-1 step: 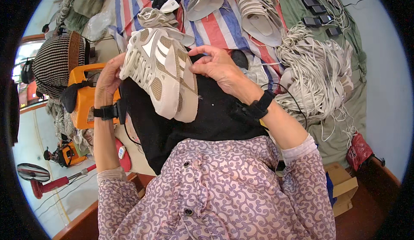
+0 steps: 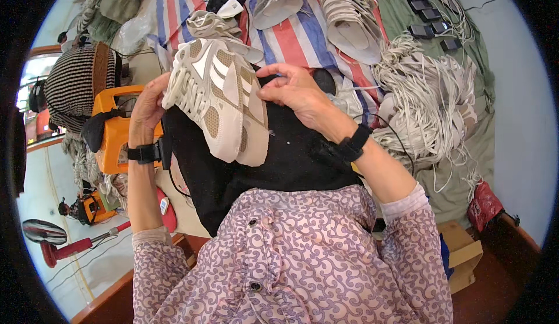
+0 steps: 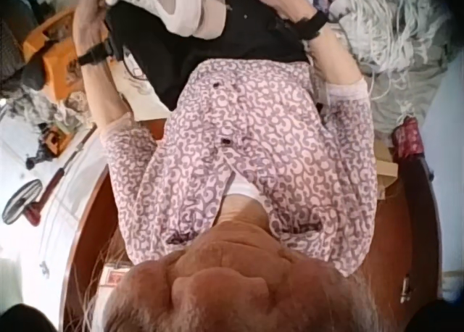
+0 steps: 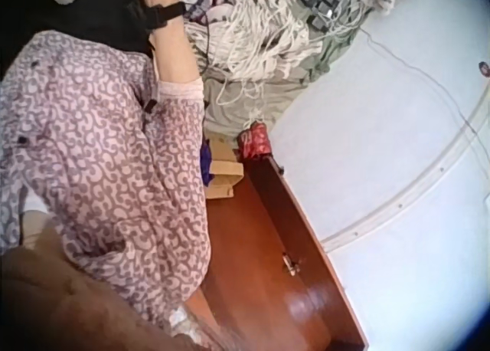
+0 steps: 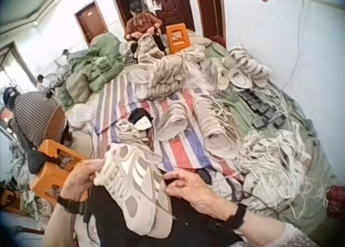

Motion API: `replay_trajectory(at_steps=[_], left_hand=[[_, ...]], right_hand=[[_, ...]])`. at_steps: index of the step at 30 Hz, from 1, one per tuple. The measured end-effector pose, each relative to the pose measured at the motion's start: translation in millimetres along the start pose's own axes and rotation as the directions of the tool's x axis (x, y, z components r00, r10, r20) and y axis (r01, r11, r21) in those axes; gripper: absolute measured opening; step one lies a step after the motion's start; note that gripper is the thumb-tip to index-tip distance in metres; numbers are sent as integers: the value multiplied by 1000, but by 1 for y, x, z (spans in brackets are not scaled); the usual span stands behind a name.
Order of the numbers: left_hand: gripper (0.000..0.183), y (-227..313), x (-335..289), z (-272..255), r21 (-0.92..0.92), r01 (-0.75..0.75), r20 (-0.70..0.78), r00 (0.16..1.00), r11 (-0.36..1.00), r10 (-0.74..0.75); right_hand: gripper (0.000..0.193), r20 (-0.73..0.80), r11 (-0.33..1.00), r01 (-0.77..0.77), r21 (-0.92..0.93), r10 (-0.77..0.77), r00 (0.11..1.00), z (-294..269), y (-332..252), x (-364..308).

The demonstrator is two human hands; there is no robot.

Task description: Lacing a beige and white athletic shoe in a manufacturing or assembly setting.

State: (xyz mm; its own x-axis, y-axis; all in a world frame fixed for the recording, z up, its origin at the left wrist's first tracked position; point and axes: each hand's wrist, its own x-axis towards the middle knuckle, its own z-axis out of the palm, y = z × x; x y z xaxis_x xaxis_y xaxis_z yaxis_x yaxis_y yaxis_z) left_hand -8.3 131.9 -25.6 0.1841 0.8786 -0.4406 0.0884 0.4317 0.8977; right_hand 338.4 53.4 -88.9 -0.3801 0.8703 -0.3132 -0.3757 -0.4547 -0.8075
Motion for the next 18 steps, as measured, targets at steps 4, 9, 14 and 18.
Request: replay_trajectory(at_steps=[4,9,14,18], left_hand=[[26,5,-12,19,78,-20,-72,997,997,25],[33,26,-13,16,479,-161,-72,972,863,222],[40,24,8,28,304,-93,68,995,948,76],[37,6,43,9,123,201,251,941,972,-226]], right_hand=[[40,23,1000,-13,-2,13,1000,-2,0,-1],[39,-3,999,-48,-21,48,999,-1,2,-2],[38,-3,994,-95,-51,95,995,-1,-11,-4],[34,61,982,-146,-119,154,986,6,-20,4]])
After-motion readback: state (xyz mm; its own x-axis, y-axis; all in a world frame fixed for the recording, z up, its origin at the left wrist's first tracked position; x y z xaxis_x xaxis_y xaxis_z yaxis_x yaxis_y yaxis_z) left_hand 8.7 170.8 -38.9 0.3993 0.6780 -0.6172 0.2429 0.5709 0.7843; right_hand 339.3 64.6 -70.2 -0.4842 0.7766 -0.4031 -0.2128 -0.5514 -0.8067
